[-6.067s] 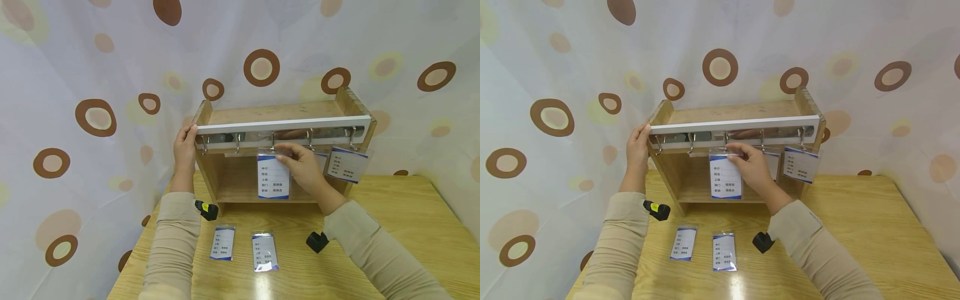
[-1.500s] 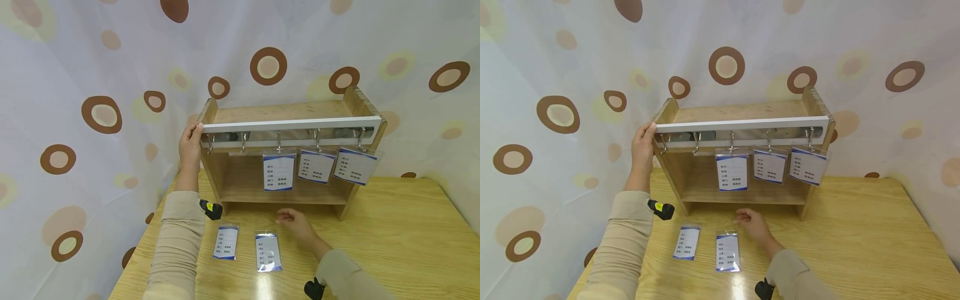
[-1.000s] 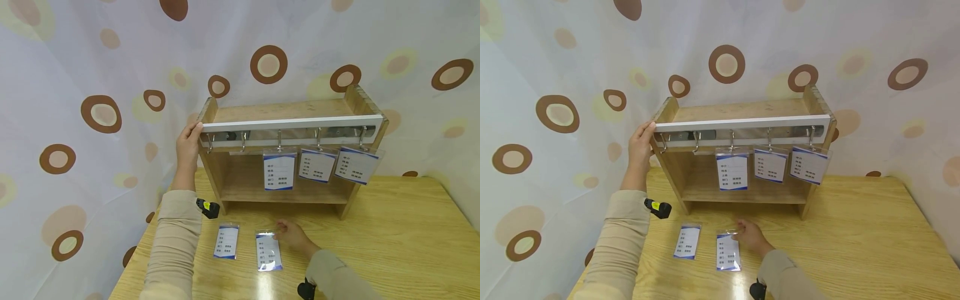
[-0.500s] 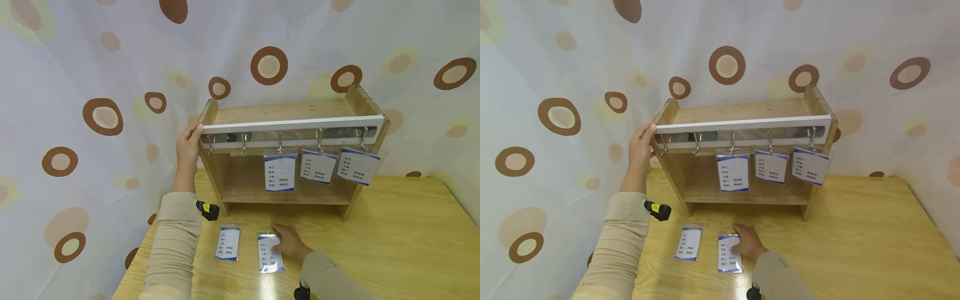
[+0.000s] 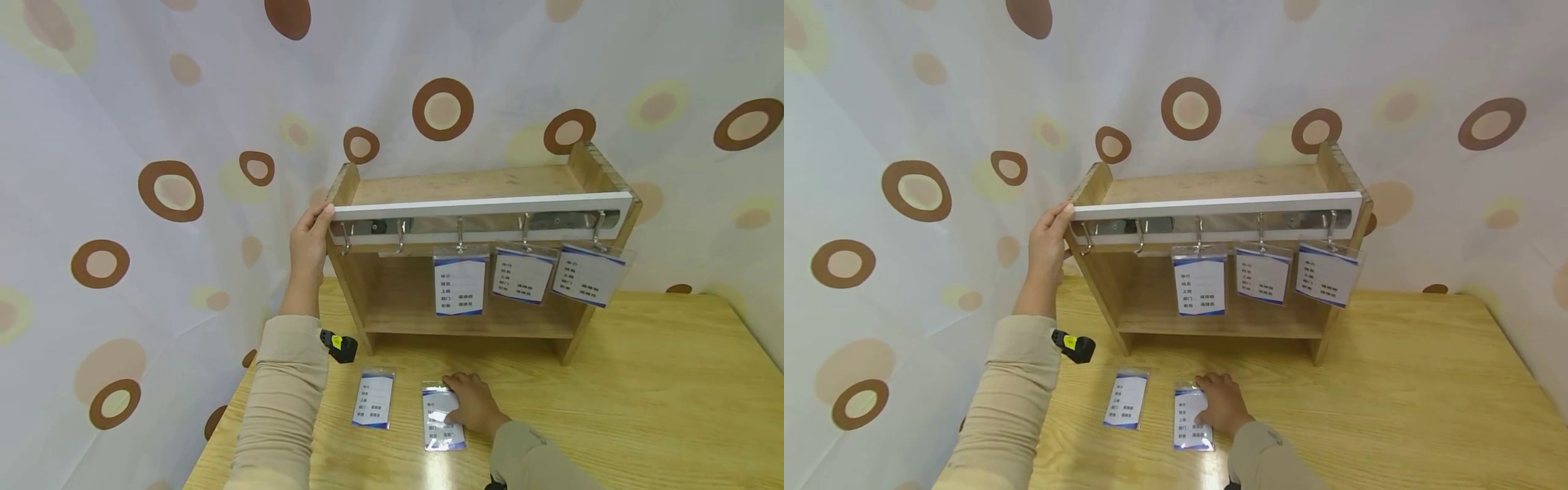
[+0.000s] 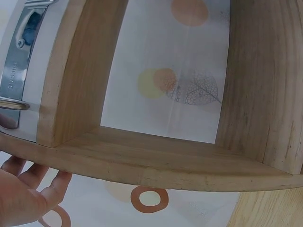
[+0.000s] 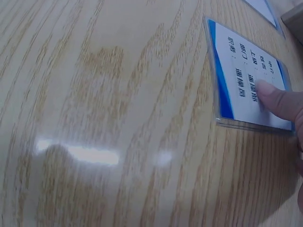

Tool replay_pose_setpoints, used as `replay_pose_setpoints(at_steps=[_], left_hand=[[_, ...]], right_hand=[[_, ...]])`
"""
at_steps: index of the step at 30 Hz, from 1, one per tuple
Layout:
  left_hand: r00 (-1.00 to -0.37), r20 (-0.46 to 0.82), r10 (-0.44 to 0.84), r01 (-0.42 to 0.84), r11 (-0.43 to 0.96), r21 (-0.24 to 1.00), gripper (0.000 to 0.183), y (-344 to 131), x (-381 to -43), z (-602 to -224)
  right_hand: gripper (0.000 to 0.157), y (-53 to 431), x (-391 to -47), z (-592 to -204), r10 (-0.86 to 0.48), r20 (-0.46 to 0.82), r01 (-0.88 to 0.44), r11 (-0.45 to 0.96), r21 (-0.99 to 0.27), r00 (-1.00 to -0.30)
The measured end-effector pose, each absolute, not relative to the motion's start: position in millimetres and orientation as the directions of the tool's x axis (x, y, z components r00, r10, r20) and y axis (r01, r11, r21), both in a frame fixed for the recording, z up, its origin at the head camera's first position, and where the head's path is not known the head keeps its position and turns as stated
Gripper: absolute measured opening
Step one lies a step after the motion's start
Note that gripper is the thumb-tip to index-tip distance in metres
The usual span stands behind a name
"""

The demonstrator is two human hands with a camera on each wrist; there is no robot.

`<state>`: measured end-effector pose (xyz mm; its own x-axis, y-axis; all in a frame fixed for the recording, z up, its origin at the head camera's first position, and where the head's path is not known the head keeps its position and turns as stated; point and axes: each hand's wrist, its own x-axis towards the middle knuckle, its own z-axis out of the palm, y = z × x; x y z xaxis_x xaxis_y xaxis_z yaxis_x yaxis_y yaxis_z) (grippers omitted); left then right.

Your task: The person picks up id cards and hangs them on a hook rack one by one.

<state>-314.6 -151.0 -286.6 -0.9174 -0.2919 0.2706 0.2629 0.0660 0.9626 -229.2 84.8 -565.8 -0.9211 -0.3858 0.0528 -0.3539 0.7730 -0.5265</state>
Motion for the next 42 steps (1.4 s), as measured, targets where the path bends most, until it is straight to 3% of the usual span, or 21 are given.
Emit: replay_pose_setpoints(at_steps=[9, 16, 20, 33, 42], left_hand=[[-0.905, 0.291, -0.311, 0.285, 0.065, 0.956, 0.032, -150.9, -317.0, -286.9], [-0.906, 0.287, -0.310, 0.282, 0.061, 0.957, 0.032, -148.6, -315.8, -288.7], [-0.912, 0.268, -0.310, 0.258, 0.076, 0.963, 0.033, -149.6, -313.7, -287.5], [-0.925, 0.228, -0.303, 0.217, 0.069, 0.974, 0.035, -147.6, -315.6, -284.1], [-0.946, 0.156, -0.282, 0.161, 0.008, 0.987, 0.037, -149.6, -313.9, -281.3]], right_hand=[[0.078, 79.2, -226.0, -557.4, -0.357, -0.055, -0.277, 0.804, -0.526, -0.932], [0.066, 85.3, -222.5, -558.3, -0.330, -0.029, -0.255, 0.781, -0.570, -0.944], [0.064, 89.6, -223.3, -559.9, -0.304, -0.030, -0.210, 0.721, -0.660, -0.952], [0.028, 85.0, -219.4, -541.2, -0.202, 0.039, -0.136, 0.491, -0.861, -0.979], [0.025, 81.7, -223.0, -520.4, -0.182, 0.099, -0.168, 0.416, -0.894, -0.978]])
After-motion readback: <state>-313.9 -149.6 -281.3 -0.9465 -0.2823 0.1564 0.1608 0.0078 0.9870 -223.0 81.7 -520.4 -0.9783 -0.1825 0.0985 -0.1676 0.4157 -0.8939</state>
